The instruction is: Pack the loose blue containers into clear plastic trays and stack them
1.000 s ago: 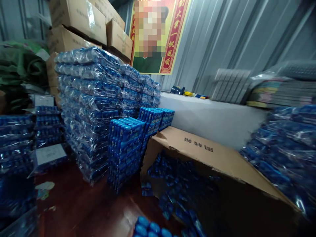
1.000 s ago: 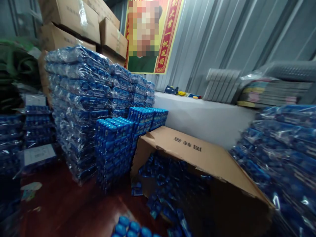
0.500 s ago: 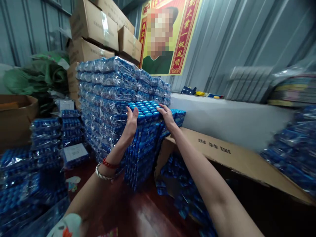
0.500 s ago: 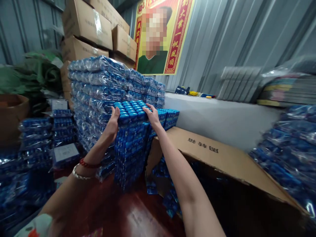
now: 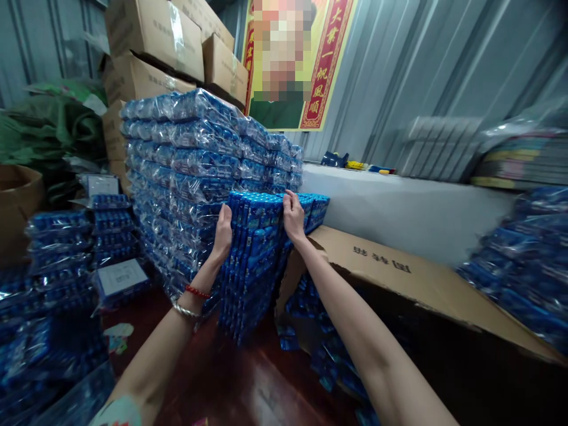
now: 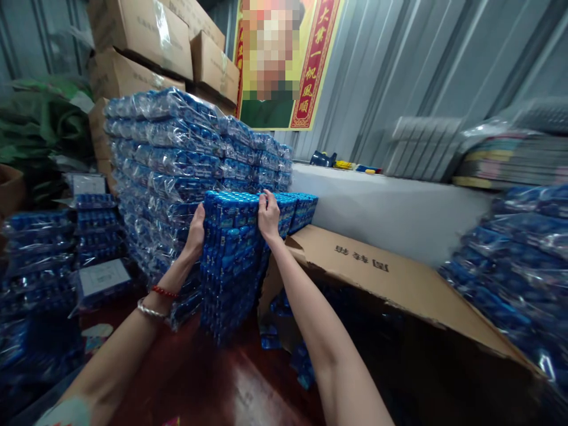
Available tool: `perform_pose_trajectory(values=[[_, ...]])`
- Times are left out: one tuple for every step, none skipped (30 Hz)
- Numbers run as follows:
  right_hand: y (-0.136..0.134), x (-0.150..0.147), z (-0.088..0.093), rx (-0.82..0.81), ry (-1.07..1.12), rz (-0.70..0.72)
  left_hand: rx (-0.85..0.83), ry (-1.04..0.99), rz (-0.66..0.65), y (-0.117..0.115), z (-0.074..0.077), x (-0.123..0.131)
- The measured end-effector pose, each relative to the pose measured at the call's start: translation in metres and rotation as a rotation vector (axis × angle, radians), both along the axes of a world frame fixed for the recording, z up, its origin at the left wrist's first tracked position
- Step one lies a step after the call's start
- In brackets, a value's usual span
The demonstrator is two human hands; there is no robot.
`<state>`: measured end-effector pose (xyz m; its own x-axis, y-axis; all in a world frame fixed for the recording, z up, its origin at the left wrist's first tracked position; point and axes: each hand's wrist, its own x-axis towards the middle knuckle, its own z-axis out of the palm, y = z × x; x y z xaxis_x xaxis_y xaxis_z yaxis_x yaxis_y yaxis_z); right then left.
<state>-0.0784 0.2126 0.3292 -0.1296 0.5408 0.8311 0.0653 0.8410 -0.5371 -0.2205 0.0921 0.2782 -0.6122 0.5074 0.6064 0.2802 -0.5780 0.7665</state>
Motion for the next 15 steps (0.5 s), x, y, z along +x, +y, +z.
perform_pose_trajectory(values=[[0.0, 0.0, -0.003, 0.04, -0.016, 0.003, 0.004, 0.012, 0.025, 0.002, -0.002, 0.002], [0.0, 0.001, -0.005, 0.071, -0.035, 0.009, 0.011, 0.026, 0.065, 0.003, -0.005, 0.004], [0.002, 0.001, -0.007, 0.089, -0.052, 0.013, 0.025, 0.042, 0.106, 0.004, -0.006, 0.006], [0.003, 0.001, -0.007, 0.092, -0.063, 0.014, 0.048, 0.062, 0.137, 0.004, -0.008, 0.008], [0.005, 0.001, -0.007, 0.089, -0.073, 0.012, 0.07, 0.078, 0.16, 0.004, -0.009, 0.01], [0.007, 0.001, -0.007, 0.084, -0.083, 0.008, 0.085, 0.087, 0.179, 0.004, -0.01, 0.011], [0.008, 0.001, -0.006, 0.08, -0.094, 0.003, 0.087, 0.093, 0.195, 0.005, -0.011, 0.011], [0.009, 0.002, -0.005, 0.078, -0.106, -0.002, 0.079, 0.099, 0.205, 0.005, -0.011, 0.01], [0.008, 0.003, -0.004, 0.077, -0.116, -0.007, 0.066, 0.105, 0.213, 0.005, -0.011, 0.009], [0.005, 0.007, -0.004, 0.079, -0.12, -0.014, 0.051, 0.114, 0.22, 0.004, -0.01, 0.007], [-0.002, 0.014, -0.006, 0.081, -0.113, -0.022, 0.043, 0.128, 0.234, 0.001, -0.01, 0.005], [-0.013, 0.024, -0.008, 0.08, -0.097, -0.026, 0.046, 0.149, 0.258, -0.004, -0.01, 0.004], [-0.028, 0.037, -0.011, 0.078, -0.077, -0.024, 0.064, 0.174, 0.291, -0.01, -0.01, 0.004], [-0.049, 0.053, -0.015, 0.071, -0.051, -0.014, 0.102, 0.2, 0.337, -0.019, -0.012, 0.006], [-0.075, 0.072, -0.019, 0.056, -0.048, 0.031, 0.16, 0.228, 0.386, -0.03, -0.015, 0.01]])
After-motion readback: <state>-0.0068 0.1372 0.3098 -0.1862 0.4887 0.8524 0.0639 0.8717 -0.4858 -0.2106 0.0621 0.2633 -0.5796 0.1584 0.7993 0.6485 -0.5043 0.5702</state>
